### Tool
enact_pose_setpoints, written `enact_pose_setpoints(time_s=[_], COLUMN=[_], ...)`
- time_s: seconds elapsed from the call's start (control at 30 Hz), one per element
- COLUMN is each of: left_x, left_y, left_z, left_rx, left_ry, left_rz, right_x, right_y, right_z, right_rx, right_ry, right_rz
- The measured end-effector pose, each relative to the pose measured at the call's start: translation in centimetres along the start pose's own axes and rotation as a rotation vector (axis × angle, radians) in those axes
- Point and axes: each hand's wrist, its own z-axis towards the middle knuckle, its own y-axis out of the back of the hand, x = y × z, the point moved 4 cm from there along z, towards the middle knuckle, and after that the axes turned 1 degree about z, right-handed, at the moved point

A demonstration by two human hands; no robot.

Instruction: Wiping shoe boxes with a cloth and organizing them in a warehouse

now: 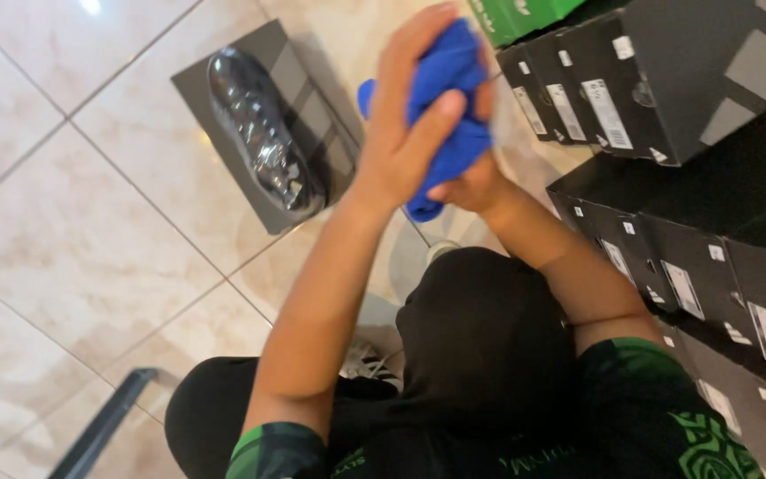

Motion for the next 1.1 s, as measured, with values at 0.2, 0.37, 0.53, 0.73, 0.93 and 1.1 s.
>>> enact_pose_setpoints(time_s=[0.2,0.37,0.53,0.73,0.93,1.1], left_x=[-0.4,5.6,8.2,14.3,13.8,9.4], left_y=[-14.7,-22.1,-24.7,-23.7,-23.1,-21.0], left_z=[6.8,9.9,8.6,7.1,6.5,6.0], left_rx=[0.402,0.103,0.011,0.031,0.143,0.105], left_ry=[-0.199,-0.037,-0.006,0.372,0.729,0.667], left_rz=[0.177,0.272,0.416,0.293,0.101,0.08], right_x=[7.4,7.2,-1.4,-4.2,-3.8,0.1], right_y=[14.4,23.8,31.6,31.3,28.9,25.6], right_z=[-4.4,-10.2,-12.8,-13.2,-13.1,-13.1], right_rx=[-0.784,-1.182,-1.469,-1.725,-1.633,-1.632], right_ry=[0.197,0.458,0.216,-0.118,-0.209,-0.148], right_rz=[-0.274,-0.102,0.074,0.058,0.102,0.101])
